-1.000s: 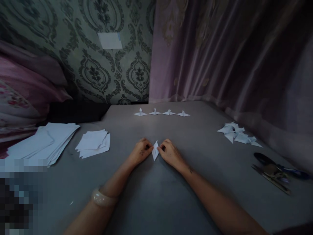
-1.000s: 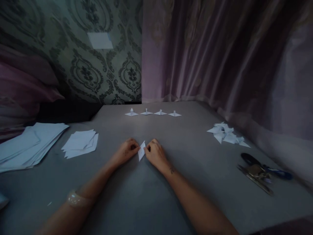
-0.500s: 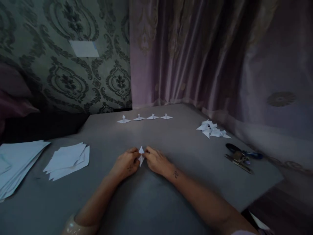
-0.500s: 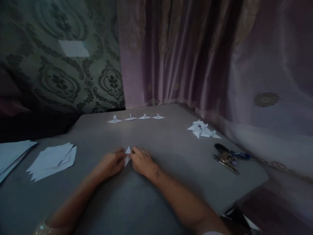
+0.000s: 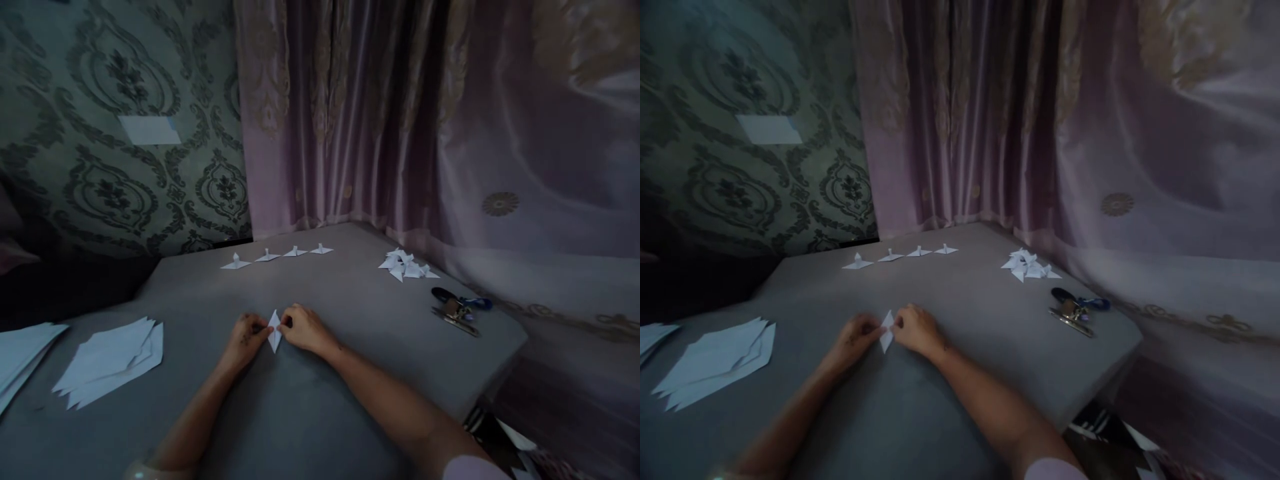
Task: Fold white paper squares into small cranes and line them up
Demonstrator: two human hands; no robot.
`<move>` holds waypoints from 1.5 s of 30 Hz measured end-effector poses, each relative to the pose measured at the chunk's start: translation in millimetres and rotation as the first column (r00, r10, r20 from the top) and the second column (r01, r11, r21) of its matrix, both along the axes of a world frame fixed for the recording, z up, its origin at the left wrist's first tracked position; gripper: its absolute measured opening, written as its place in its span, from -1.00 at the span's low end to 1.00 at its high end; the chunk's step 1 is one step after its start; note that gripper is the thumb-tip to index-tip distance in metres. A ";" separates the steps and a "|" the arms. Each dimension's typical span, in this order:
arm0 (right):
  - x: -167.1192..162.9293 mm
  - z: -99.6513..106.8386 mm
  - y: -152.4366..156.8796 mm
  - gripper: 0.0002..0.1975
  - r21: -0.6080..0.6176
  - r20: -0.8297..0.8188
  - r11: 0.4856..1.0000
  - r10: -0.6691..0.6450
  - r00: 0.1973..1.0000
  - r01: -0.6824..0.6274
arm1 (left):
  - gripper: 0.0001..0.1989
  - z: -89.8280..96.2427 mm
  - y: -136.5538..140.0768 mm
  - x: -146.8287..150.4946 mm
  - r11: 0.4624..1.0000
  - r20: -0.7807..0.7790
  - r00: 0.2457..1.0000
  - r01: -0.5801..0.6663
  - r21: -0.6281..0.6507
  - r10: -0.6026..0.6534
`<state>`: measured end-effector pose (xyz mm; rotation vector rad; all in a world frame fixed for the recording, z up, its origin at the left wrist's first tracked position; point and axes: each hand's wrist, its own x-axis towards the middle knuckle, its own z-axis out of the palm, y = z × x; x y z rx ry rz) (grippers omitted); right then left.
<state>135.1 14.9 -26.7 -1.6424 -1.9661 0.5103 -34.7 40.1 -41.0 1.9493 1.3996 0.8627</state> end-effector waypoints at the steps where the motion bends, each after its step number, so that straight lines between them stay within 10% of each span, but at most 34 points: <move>1: -1.5 -1.1 -1.6 -0.94 0.005 -0.027 1.000 -0.025 0.999 0.025 | -0.70 0.4 0.1 0.5 1.000 0.022 1.000 -0.010 -0.013 0.011; 11: -6.4 -11.1 1.0 -0.57 -0.057 -0.469 0.991 -0.134 0.873 0.122 | -0.75 32.4 -16.9 11.5 0.985 0.557 0.819 -0.056 -0.163 0.138; 22: -8.6 10.7 -5.8 -0.70 -0.083 -0.818 0.995 -0.098 0.567 0.053 | -0.67 29.2 -12.3 17.9 0.986 0.792 0.600 0.030 -0.164 0.114; 38: -11.4 12.6 -15.2 -0.84 0.443 -0.427 0.874 0.010 0.904 0.199 | -0.80 29.7 -16.8 21.2 0.956 0.743 0.625 -0.020 -0.292 0.239; 45: -9.2 18.3 -14.0 -0.83 0.150 -0.671 0.978 -0.004 0.741 0.141 | -0.74 30.3 -18.8 18.4 0.957 0.801 0.591 0.169 -0.237 0.093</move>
